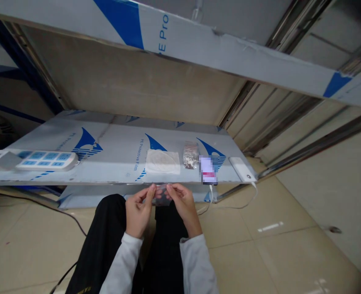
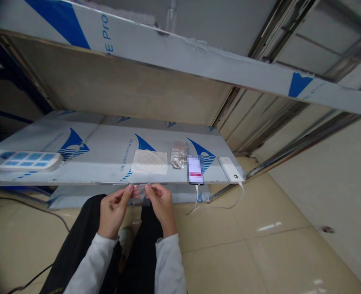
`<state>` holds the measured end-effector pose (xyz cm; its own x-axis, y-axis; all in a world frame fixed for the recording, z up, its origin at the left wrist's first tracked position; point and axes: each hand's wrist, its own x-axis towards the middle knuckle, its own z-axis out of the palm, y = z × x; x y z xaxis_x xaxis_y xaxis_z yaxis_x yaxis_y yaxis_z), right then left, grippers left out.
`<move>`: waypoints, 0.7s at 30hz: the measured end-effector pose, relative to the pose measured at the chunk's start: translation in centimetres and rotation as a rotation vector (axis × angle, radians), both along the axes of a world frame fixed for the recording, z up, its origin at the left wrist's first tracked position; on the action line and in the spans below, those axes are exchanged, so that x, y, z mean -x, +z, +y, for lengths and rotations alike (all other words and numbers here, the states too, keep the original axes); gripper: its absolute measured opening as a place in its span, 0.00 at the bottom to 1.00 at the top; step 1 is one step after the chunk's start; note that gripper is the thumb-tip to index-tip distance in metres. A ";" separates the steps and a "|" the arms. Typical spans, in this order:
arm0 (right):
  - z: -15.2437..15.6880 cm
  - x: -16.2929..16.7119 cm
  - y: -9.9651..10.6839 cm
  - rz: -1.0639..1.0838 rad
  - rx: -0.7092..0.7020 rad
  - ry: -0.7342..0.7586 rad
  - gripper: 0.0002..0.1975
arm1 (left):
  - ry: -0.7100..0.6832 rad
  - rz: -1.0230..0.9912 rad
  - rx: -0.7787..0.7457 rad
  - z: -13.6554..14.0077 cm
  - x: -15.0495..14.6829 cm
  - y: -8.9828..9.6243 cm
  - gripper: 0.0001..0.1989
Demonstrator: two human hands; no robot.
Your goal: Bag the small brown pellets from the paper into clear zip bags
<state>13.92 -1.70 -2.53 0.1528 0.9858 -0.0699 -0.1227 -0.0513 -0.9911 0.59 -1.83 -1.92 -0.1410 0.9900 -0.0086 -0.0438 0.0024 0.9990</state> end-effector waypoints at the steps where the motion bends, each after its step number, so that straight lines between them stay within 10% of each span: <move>1: 0.6 -0.8 0.0 -0.067 -0.015 -0.020 0.16 | 0.011 0.003 0.010 0.0 0.1 -0.1 0.17; 9: 14.0 -12.6 0.9 -1.284 0.011 -0.152 0.29 | 0.120 0.051 0.096 0.8 2.3 -0.6 0.19; 14: 21.6 -16.1 0.2 -1.439 0.083 0.141 0.54 | 0.177 0.054 0.158 1.3 3.3 -0.2 0.22; 21: 26.9 -17.6 -1.2 -1.445 0.098 0.414 0.48 | 0.276 0.031 0.271 1.5 5.2 -0.6 0.25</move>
